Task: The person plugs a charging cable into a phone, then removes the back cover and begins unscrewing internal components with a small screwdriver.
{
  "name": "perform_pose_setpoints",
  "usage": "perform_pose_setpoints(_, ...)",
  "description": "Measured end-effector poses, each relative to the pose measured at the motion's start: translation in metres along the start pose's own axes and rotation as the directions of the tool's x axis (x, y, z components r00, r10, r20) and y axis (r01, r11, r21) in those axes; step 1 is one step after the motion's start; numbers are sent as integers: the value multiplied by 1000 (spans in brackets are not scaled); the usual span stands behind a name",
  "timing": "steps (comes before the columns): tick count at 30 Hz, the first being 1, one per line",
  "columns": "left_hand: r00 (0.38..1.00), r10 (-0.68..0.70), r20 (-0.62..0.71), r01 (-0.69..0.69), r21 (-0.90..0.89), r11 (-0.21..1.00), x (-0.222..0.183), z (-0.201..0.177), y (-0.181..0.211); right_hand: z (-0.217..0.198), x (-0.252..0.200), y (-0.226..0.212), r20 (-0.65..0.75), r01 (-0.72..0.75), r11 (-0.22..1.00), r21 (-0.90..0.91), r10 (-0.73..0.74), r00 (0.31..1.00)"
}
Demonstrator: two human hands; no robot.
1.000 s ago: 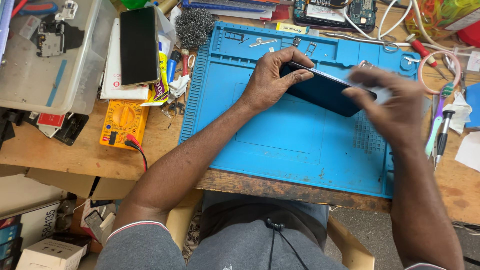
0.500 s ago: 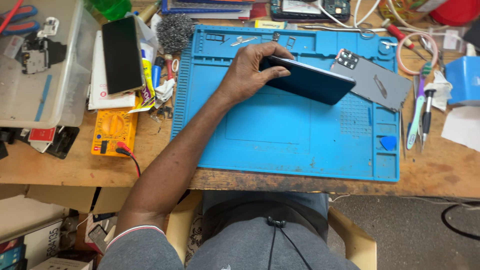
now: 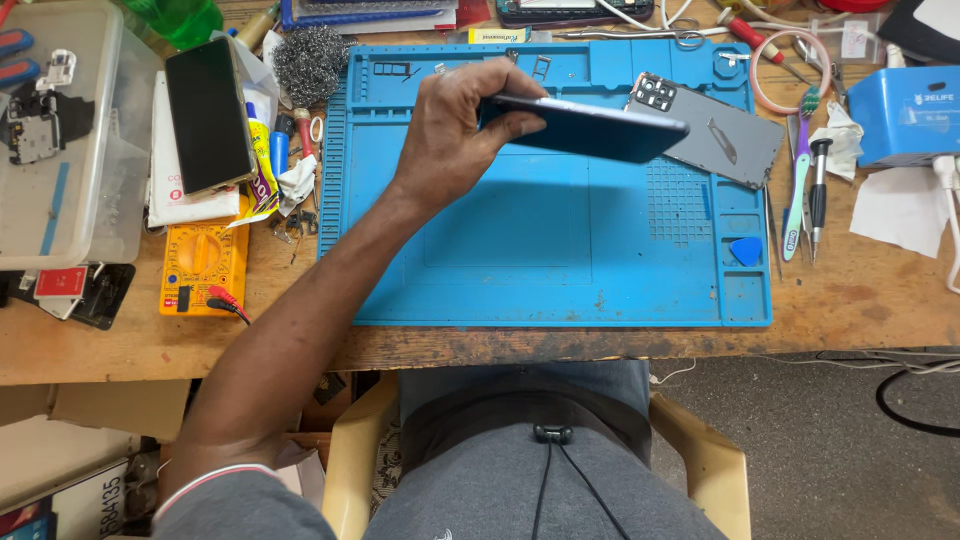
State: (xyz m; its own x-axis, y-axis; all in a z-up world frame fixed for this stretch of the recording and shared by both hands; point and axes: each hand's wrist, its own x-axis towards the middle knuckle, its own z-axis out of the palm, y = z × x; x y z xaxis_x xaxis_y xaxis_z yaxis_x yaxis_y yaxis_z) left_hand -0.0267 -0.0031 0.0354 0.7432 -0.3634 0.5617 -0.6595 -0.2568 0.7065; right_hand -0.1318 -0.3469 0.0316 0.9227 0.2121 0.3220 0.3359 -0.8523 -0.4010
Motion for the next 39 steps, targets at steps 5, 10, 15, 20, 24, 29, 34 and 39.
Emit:
perform_pose_setpoints(5,997,-79,-14,80,91,993,-23,2,6,4,4,8,-43,17,999,31,-15,999)
perform_pose_setpoints(10,997,-54,45,48,133,990,-42,-4,18,-4,3,18,-171,83,993,79,-68,983)
perform_pose_setpoints(15,985,-43,169,19,144,989,-51,-9,28,-36,-16,35,-441,96,995,34,-71,895)
perform_pose_setpoints(20,967,-64,246,1,248,969,-61,-4,33,-84,-62,54,-685,17,994,-108,-87,724)
perform_pose_setpoints(24,967,-61,248,-21,315,949,-68,5,33,-110,-104,58,-795,-75,968,-241,-152,587)
perform_pose_setpoints(29,980,-131,148,72,354,933,-78,12,20,-117,-157,51,-850,-202,922,-332,-199,488)
perform_pose_setpoints(34,974,-118,195,35,381,924,-97,10,-43,-96,-167,42,-870,-258,924,-281,-133,474)
perform_pose_setpoints(39,865,-231,445,-98,603,792,-124,-3,-166,-92,-174,38,-861,-309,921,-236,-51,505)
